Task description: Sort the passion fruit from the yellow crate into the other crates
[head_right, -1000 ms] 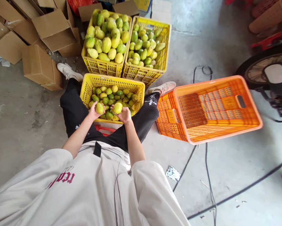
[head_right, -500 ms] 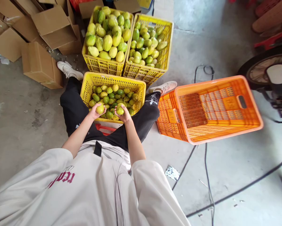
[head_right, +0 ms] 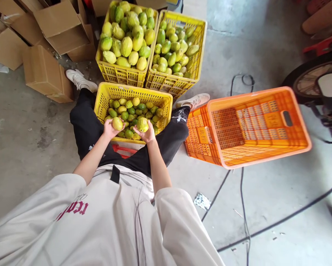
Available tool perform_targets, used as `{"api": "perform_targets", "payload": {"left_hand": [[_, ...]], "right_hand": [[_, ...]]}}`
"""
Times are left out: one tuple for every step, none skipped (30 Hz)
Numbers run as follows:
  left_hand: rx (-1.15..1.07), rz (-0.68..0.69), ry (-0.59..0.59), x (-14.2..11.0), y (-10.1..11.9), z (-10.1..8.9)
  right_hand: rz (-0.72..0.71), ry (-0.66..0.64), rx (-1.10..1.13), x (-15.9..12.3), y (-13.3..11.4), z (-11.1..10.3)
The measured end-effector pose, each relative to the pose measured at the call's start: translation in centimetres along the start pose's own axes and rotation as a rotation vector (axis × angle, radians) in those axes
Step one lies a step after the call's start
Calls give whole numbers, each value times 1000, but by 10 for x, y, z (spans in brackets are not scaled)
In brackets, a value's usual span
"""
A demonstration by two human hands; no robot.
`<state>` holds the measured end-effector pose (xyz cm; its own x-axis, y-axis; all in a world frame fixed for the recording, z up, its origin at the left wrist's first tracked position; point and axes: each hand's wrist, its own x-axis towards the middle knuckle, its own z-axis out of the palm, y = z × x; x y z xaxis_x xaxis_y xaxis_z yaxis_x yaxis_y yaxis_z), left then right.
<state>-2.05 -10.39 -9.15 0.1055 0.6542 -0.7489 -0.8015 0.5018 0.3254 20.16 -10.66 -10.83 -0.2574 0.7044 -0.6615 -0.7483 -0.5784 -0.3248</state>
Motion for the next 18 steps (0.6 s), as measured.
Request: {"api": "perform_targets", "payload": {"left_hand": [[2,-2,-2,0,-1,0],[8,-6,-3,0,-1,0],[15,-12,-4,0,-2,1],[22,-18,-5,0,-2,1],[31,-28,-4,0,-3,1],[37,-39,-3,0,-3,2],[39,-49,0,0,-3,2],[35,-56,3,0,-3,2],[26,-59,5,-1,-3,2],[13,-55,8,-1,-3,2],[0,-45,13,-1,-2,2],[-10,-34,18,-1,-2,2],[-16,-24,23,-1,-1,2],[-21,-16,28,0,0,1],[-25,-11,35,1,1,1],[-27,-10,42,2,1,-1],[-28,-12,48,3,2,-2],[-28,-17,53,4,2,-3]], "right_hand": [[-7,9,3,1,0,-2],[-18,13,8,1,-1,-3],[-24,12,15,2,-2,-4],[-22,7,22,2,-3,-4],[-14,-3,29,2,-3,-4],[0,-14,35,1,-4,-4],[15,-25,40,1,-4,-3],[28,-32,43,0,-4,-2],[37,-35,43,0,-5,-1],[40,-34,43,-1,-4,0],[39,-35,45,-2,-4,1],[32,-39,50,-3,-4,2],[20,-49,59,-4,-3,2],[7,-64,68,-5,-3,3],[-3,-80,74,-5,-3,4],[-10,-93,73,-6,-2,4],[-16,-100,67,-6,-2,5],[-23,-98,56,-6,-2,5]]}}
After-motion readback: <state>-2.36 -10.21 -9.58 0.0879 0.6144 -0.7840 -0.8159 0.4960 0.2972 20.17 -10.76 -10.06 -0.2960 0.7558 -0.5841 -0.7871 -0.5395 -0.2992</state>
